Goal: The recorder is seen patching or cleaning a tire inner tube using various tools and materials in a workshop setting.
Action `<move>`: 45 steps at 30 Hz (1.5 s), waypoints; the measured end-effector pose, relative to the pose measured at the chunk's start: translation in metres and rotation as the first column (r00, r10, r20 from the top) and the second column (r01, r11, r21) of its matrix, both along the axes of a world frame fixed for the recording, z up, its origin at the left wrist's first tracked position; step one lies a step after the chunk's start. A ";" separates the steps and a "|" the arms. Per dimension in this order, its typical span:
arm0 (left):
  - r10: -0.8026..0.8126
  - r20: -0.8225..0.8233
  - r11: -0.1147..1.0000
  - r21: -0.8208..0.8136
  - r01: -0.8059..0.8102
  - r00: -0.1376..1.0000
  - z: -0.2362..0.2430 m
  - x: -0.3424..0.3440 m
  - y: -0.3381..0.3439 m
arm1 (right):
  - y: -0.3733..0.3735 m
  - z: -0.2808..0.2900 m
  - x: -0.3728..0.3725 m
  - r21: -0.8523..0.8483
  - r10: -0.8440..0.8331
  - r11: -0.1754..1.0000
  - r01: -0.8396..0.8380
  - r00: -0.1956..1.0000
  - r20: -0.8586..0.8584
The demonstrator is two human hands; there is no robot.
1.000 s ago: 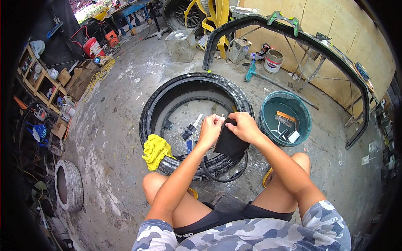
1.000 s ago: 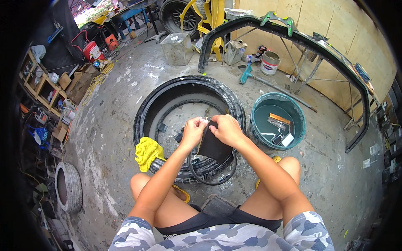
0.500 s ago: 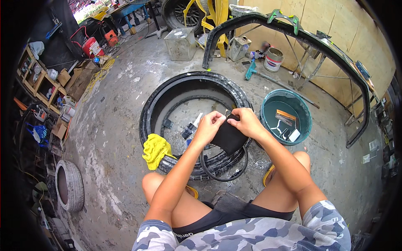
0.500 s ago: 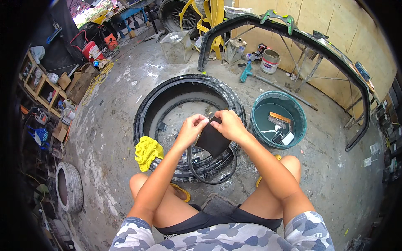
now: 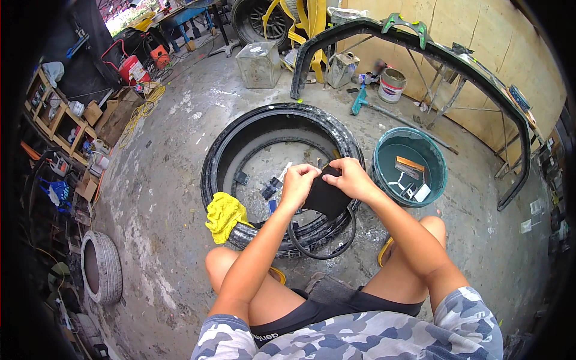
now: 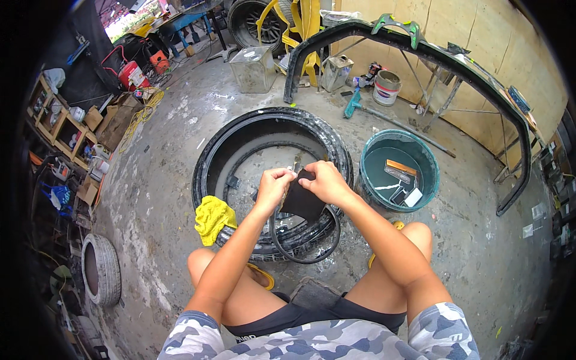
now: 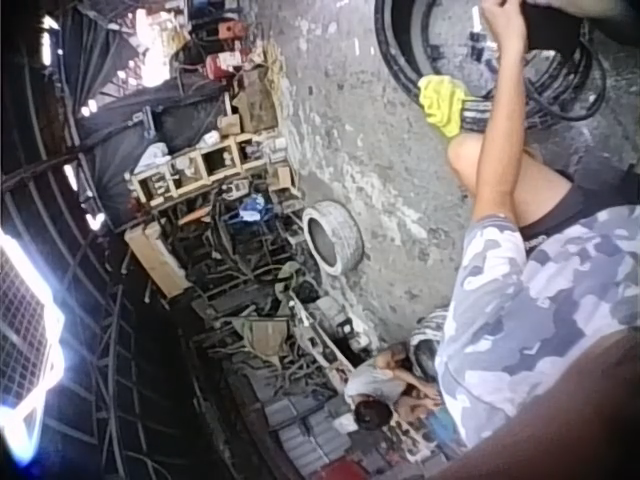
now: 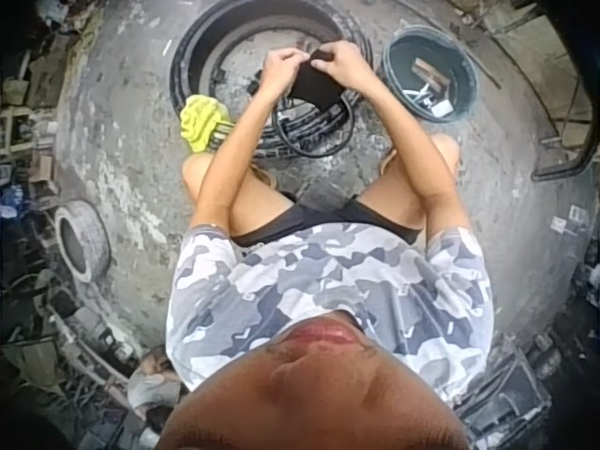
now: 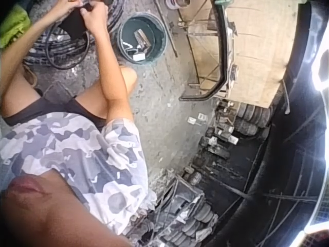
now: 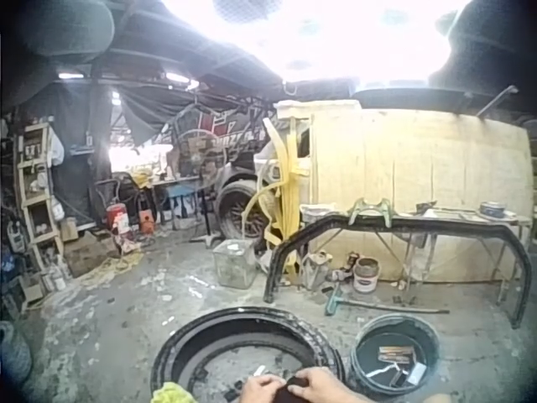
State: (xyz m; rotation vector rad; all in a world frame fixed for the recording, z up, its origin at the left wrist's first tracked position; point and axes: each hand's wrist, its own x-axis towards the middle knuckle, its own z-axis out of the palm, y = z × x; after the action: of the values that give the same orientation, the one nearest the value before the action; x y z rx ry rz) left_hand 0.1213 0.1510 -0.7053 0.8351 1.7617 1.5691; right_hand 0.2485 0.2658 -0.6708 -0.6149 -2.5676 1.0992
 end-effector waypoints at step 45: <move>0.184 -0.680 0.859 -0.240 -0.453 0.709 -0.040 -0.075 -0.006 | -0.029 0.015 0.002 0.211 0.005 0.976 0.056 0.960 -0.281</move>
State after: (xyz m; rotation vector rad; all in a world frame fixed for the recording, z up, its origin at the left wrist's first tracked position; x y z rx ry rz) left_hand 0.0466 0.1451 -0.7456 0.9548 2.7489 1.0971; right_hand 0.2509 0.2372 -0.6555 -0.4048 -2.3812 0.8150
